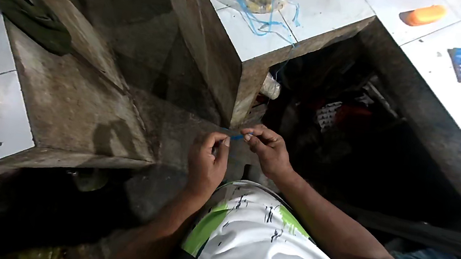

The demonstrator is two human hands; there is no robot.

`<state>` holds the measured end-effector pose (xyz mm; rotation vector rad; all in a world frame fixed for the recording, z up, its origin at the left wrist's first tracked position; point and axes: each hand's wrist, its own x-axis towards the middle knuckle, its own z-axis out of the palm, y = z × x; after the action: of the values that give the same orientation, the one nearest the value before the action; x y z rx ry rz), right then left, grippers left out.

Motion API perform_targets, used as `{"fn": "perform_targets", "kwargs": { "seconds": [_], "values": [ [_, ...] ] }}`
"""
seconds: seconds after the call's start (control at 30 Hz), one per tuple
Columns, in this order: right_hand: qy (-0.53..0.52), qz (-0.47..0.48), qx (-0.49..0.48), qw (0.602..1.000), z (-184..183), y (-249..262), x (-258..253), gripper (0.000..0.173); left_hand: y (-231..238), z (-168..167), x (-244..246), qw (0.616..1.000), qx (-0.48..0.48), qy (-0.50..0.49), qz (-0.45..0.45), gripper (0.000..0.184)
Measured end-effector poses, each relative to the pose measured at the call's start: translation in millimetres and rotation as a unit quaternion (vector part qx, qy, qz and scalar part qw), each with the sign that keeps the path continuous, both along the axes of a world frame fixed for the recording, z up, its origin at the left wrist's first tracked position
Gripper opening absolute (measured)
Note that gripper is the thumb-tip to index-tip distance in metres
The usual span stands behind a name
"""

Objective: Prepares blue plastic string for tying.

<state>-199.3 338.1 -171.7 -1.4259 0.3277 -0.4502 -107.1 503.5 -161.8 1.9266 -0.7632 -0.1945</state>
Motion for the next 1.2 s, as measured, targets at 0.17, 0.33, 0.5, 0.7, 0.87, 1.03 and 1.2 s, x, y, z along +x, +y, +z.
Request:
{"fn": "perform_targets", "kwargs": {
  "seconds": [0.17,0.33,0.5,0.7,0.87,1.03,1.2],
  "values": [
    [-0.052,0.018,-0.066,0.996,-3,0,-2,0.014,-8,2,-5,0.860,-0.103,0.496,-0.066,0.030],
    [-0.041,0.111,-0.021,0.993,-12,-1,-8,0.015,-13,5,0,0.794,-0.156,0.588,-0.004,0.035],
    [-0.024,0.110,-0.012,0.994,-15,-1,-12,0.014,-17,3,-2,0.842,-0.121,0.527,0.000,0.024],
    [-0.069,0.061,-0.176,0.980,-15,-1,-12,0.012,-13,0,17,0.953,0.106,0.267,-0.101,0.025],
    [-0.112,0.096,-0.452,0.880,2,-3,-9,0.010,-2,31,44,0.914,0.278,0.139,-0.262,0.024],
    [-0.147,0.157,-0.462,0.860,9,9,-2,0.010,12,39,55,0.904,0.263,0.136,-0.308,0.018],
    [-0.099,0.087,-0.263,0.956,-2,19,4,0.011,17,35,48,0.951,0.188,0.051,-0.241,0.019]
  ]
}}
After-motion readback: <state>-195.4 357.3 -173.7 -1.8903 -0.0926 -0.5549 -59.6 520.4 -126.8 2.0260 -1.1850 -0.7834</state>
